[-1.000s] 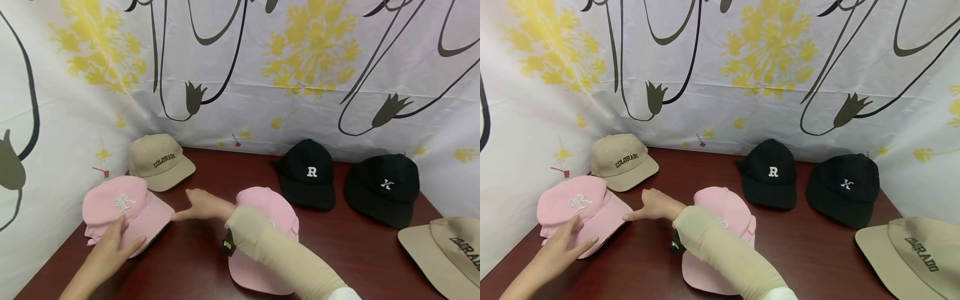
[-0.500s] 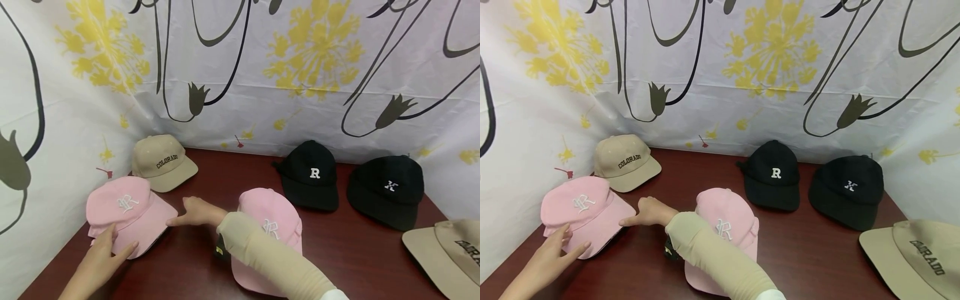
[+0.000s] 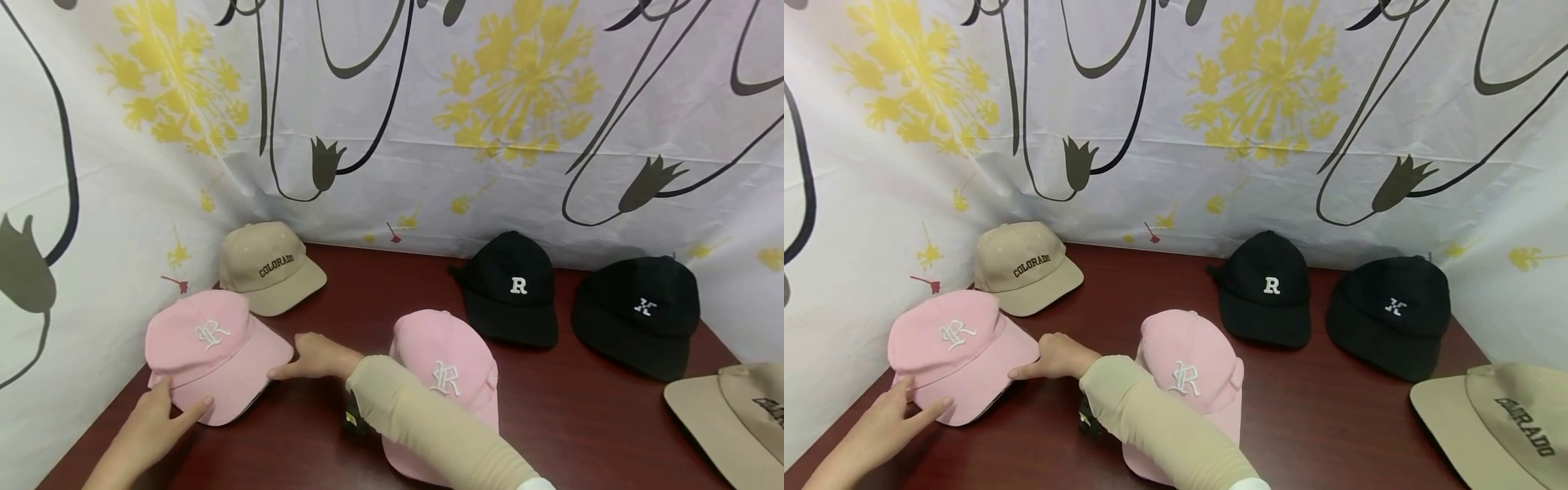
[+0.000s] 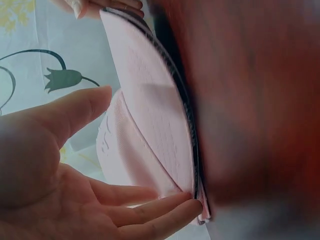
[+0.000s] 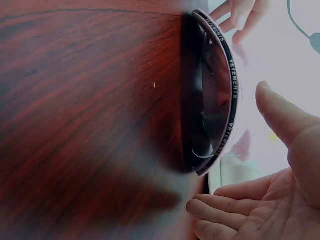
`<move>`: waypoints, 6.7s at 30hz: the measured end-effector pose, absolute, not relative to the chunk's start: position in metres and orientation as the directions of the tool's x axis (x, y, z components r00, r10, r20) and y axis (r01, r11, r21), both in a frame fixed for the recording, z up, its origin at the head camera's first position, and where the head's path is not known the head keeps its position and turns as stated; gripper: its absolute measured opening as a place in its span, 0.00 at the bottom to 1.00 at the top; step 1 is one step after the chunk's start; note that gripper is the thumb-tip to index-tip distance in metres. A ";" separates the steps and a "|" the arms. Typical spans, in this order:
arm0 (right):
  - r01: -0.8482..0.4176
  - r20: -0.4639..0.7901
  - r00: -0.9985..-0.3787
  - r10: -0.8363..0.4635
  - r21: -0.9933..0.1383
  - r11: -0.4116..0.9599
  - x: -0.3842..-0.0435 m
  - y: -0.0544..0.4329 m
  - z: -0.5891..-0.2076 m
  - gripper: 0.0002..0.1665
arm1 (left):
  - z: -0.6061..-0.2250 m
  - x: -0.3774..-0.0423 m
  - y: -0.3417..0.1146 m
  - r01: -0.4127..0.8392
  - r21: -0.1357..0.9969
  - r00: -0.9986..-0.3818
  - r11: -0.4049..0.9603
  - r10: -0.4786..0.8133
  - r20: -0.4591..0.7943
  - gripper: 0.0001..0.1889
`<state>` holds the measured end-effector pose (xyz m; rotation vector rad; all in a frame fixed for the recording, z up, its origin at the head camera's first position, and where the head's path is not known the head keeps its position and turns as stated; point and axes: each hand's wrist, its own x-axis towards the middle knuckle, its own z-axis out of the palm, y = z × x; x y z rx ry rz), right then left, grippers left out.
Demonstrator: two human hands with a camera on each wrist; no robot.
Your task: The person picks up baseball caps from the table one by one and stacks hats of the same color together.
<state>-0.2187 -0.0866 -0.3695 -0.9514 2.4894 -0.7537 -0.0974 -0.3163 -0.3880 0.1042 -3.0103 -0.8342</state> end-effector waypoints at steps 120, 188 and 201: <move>-0.294 0.197 -0.955 -0.221 -0.722 0.626 -0.176 0.077 -0.301 0.58 | -0.306 -0.152 -0.157 0.378 0.737 -0.924 0.560 0.185 0.334 0.48; -0.009 -0.003 -1.000 -0.018 -0.775 0.631 -0.139 0.172 -0.361 0.56 | -0.353 -0.161 -0.061 0.269 0.761 -0.949 0.591 0.297 0.105 0.51; 0.021 -0.033 -0.999 -0.006 -0.757 0.653 -0.135 0.171 -0.370 0.55 | -0.357 -0.160 -0.061 0.228 0.734 -0.952 0.640 0.305 0.031 0.53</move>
